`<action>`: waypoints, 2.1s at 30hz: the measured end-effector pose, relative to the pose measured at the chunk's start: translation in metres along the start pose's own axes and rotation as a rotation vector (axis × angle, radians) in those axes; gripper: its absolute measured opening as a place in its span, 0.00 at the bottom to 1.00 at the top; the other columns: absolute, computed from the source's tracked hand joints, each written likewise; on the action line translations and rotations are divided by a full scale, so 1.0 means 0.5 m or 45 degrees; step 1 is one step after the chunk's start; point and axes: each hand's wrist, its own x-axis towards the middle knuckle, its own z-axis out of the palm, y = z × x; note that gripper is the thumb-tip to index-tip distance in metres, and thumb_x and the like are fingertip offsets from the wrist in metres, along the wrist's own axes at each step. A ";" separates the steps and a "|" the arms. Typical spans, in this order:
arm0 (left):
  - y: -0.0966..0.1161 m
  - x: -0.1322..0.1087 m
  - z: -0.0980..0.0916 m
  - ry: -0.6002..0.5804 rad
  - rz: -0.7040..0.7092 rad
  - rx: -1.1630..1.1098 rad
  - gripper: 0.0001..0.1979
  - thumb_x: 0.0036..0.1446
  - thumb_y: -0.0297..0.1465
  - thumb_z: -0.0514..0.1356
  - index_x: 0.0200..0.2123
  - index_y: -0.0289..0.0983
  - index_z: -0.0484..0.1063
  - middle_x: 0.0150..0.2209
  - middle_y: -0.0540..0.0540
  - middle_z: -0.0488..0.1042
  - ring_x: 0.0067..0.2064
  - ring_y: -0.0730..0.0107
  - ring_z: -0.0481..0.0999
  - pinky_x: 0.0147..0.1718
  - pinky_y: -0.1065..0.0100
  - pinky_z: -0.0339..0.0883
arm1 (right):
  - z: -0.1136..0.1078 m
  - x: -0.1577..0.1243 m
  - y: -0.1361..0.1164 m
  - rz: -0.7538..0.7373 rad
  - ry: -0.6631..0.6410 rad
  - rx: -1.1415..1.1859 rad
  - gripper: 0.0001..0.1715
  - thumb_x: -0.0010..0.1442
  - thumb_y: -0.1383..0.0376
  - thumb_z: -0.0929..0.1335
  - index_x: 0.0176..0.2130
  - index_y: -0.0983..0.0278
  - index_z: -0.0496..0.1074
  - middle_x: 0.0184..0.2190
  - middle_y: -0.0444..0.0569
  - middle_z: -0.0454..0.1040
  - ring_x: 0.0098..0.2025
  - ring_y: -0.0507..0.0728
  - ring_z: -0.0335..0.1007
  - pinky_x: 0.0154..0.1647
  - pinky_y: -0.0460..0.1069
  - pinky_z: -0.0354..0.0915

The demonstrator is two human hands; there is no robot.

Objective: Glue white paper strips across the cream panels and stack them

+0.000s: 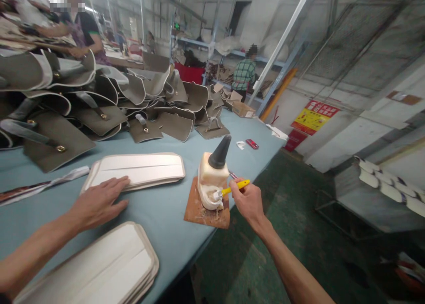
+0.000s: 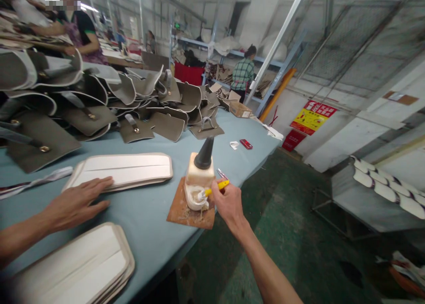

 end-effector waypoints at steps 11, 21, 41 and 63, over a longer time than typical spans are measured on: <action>0.007 -0.008 -0.007 0.025 -0.013 -0.028 0.34 0.64 0.32 0.51 0.72 0.30 0.55 0.74 0.41 0.55 0.74 0.53 0.56 0.70 0.56 0.51 | 0.050 -0.002 -0.002 -0.173 -0.049 -0.433 0.20 0.64 0.54 0.64 0.29 0.61 0.78 0.19 0.48 0.73 0.21 0.55 0.66 0.26 0.49 0.51; 0.003 -0.008 0.002 0.061 -0.015 -0.079 0.36 0.60 0.31 0.53 0.71 0.31 0.56 0.74 0.41 0.55 0.74 0.52 0.57 0.69 0.54 0.53 | 0.037 -0.031 0.023 -0.019 0.011 -0.172 0.30 0.67 0.46 0.61 0.27 0.62 0.76 0.17 0.45 0.73 0.20 0.55 0.72 0.25 0.46 0.59; -0.005 -0.002 0.013 0.092 -0.008 -0.227 0.44 0.49 0.41 0.55 0.70 0.32 0.60 0.74 0.39 0.57 0.73 0.44 0.57 0.70 0.49 0.54 | -0.023 -0.029 0.010 0.105 0.152 0.037 0.31 0.60 0.39 0.69 0.27 0.63 0.75 0.17 0.45 0.74 0.18 0.55 0.72 0.23 0.46 0.65; 0.017 -0.039 0.006 0.060 -0.035 -0.275 0.44 0.51 0.37 0.60 0.71 0.38 0.56 0.75 0.40 0.52 0.75 0.47 0.52 0.71 0.46 0.51 | 0.187 0.001 -0.253 0.142 -0.013 0.760 0.31 0.53 0.38 0.74 0.29 0.63 0.73 0.17 0.44 0.72 0.17 0.54 0.69 0.19 0.46 0.67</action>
